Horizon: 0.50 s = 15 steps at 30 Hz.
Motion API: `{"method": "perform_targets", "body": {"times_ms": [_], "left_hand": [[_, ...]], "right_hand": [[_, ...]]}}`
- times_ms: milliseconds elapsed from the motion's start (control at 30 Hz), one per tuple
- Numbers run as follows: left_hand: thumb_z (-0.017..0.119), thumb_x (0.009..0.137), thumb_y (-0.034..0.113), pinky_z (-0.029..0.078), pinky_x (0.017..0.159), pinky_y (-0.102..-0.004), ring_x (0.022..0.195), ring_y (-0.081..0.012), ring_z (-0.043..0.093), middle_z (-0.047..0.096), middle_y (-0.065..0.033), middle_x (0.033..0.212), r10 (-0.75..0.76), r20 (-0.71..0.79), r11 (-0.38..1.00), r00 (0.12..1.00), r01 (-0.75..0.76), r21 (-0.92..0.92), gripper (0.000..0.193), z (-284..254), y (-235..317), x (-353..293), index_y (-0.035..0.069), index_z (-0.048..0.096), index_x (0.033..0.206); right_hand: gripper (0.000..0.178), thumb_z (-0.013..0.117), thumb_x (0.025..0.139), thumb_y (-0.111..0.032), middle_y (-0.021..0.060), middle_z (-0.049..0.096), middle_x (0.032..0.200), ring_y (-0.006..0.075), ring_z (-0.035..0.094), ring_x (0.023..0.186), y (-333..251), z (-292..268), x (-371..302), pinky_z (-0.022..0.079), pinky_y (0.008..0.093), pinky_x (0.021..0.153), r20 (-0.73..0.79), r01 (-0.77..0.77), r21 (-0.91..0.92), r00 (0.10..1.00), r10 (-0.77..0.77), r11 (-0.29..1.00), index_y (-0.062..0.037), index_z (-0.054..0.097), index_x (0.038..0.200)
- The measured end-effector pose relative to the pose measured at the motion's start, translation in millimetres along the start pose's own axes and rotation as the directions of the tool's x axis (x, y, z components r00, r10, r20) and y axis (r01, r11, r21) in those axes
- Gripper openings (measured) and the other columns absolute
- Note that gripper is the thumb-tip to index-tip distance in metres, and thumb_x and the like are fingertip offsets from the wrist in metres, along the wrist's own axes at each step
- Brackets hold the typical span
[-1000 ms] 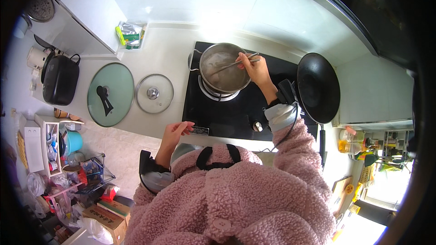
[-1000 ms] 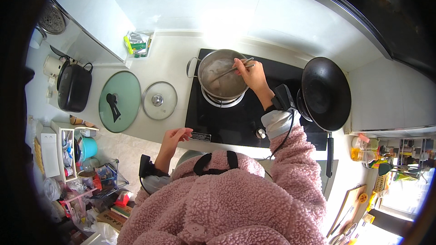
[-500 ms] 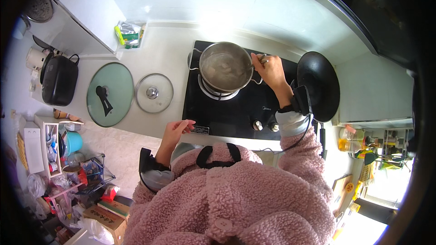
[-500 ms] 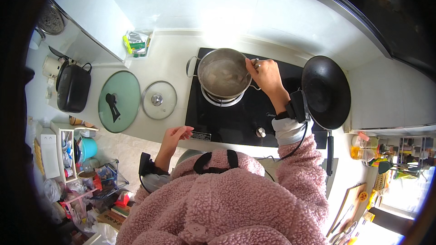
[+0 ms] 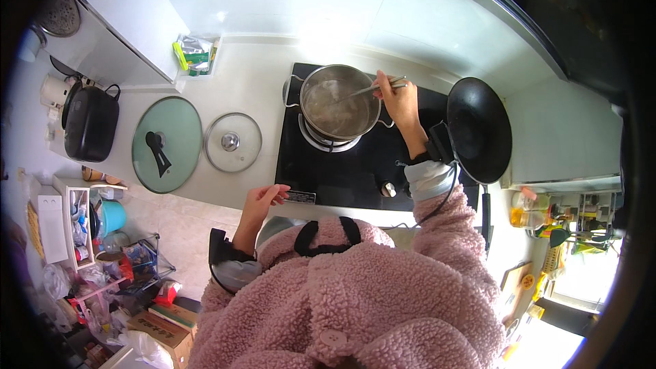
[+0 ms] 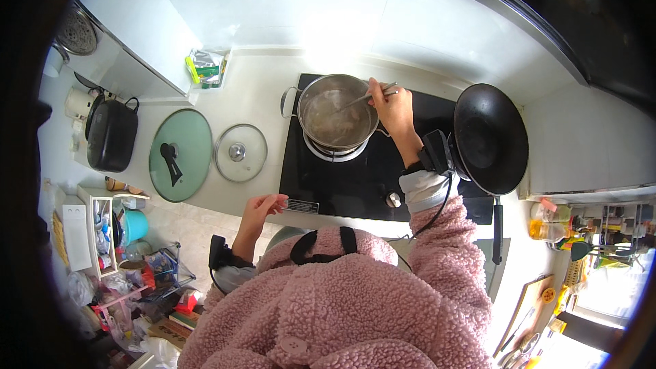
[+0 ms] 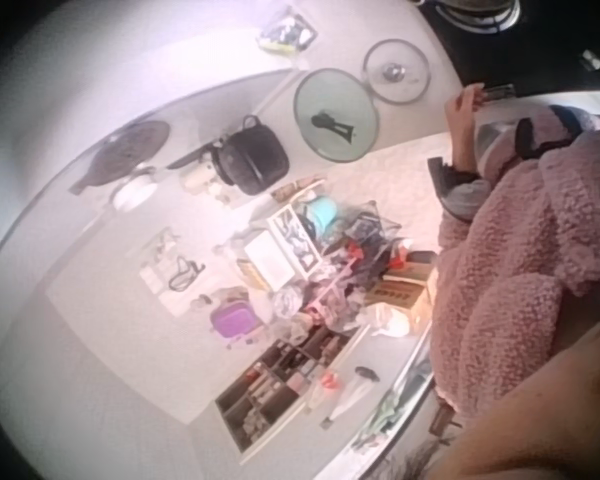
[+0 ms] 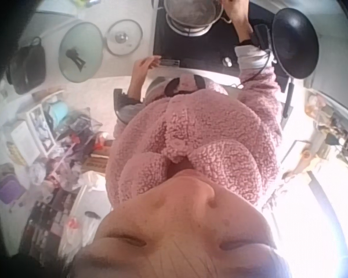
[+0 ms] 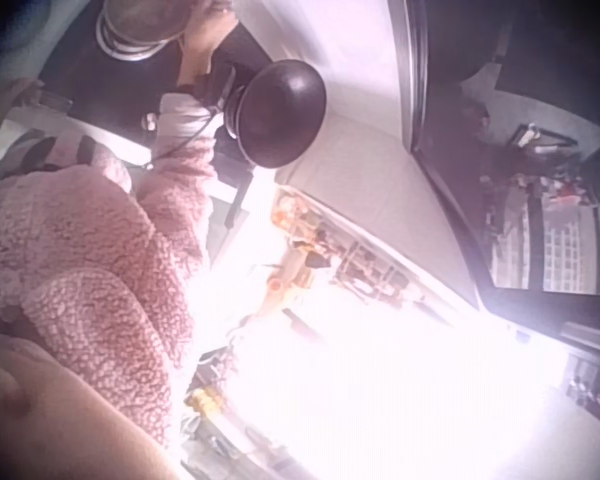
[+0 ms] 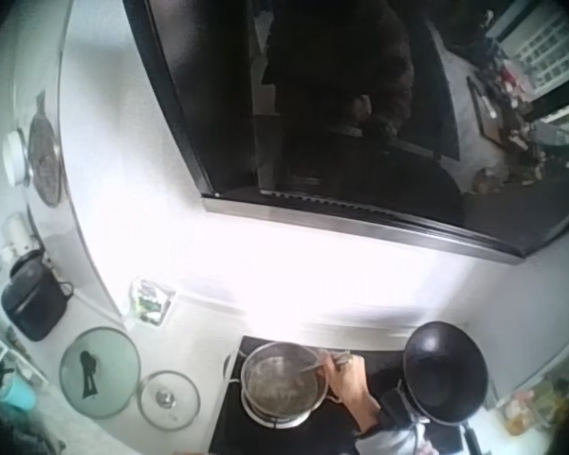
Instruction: The person slices raw meat on a wooden cutting board using a knife, then transfers the pieces into a pot of boiling water on the stove. They stir the pot with chopsticks, rinse the knife and a wok at the sink, and place the wok on the burner.
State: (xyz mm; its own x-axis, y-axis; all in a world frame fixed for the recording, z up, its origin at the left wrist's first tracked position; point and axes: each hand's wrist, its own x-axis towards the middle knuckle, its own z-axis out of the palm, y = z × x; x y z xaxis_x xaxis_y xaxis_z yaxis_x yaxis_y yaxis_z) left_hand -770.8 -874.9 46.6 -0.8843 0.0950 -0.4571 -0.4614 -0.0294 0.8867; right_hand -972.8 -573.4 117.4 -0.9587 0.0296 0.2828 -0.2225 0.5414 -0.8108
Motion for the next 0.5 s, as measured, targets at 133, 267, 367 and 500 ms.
{"method": "perform_targets", "body": {"times_ms": [133, 267, 367, 500], "left_hand": [[0.050, 0.091, 0.024, 0.040, 0.062, -0.0214, 0.071, -0.0101, 0.055, 0.063, -0.0043, 0.081, 0.022, 0.008, 1.000, 1.000, -0.022, 0.006, 0.030, 1, -1, 2, 0.001, 0.067, 0.098], [0.050, 0.092, 0.023, 0.041, 0.061, -0.0210, 0.071, -0.0102, 0.056, 0.063, -0.0048, 0.081, 0.019, 0.027, 1.000, 0.999, -0.019, 0.023, 0.029, 6, 1, 4, 0.000, 0.067, 0.097], [0.050, 0.092, 0.022, 0.041, 0.061, -0.0209, 0.070, -0.0103, 0.056, 0.063, -0.0050, 0.081, 0.007, 0.018, 1.000, 1.000, -0.007, 0.023, 0.029, 7, 3, 4, 0.000, 0.067, 0.097], [0.050, 0.092, 0.022, 0.042, 0.061, -0.0209, 0.071, -0.0102, 0.056, 0.063, -0.0052, 0.081, 0.000, 0.005, 1.000, 1.000, 0.000, 0.009, 0.029, 7, 3, 5, 0.000, 0.067, 0.098]], "right_hand": [[0.038, 0.056, 0.091, -0.029, 0.0056, 0.061, 0.057, 0.0109, 0.059, 0.053, 3, 4, -5, 0.048, 0.0247, 0.052, 0.022, -0.132, 0.131, 0.991, 0.130, 0.983, 0.0031, 0.066, 0.073], [0.037, 0.057, 0.091, -0.028, 0.0081, 0.063, 0.059, 0.0113, 0.061, 0.054, 1, 15, -12, 0.048, 0.0241, 0.052, 0.112, -0.099, 0.128, 0.990, 0.084, 0.987, 0.0026, 0.066, 0.074], [0.035, 0.056, 0.091, -0.027, 0.0090, 0.064, 0.060, 0.0125, 0.063, 0.054, 1, 15, -13, 0.049, 0.0237, 0.052, 0.104, -0.007, 0.098, 0.995, -0.004, 0.995, 0.0031, 0.067, 0.075], [0.034, 0.056, 0.091, -0.026, 0.0095, 0.065, 0.061, 0.0132, 0.063, 0.053, 5, 12, -9, 0.049, 0.0235, 0.051, 0.048, 0.018, 0.116, 0.999, -0.024, 0.993, 0.0036, 0.067, 0.077]]}}
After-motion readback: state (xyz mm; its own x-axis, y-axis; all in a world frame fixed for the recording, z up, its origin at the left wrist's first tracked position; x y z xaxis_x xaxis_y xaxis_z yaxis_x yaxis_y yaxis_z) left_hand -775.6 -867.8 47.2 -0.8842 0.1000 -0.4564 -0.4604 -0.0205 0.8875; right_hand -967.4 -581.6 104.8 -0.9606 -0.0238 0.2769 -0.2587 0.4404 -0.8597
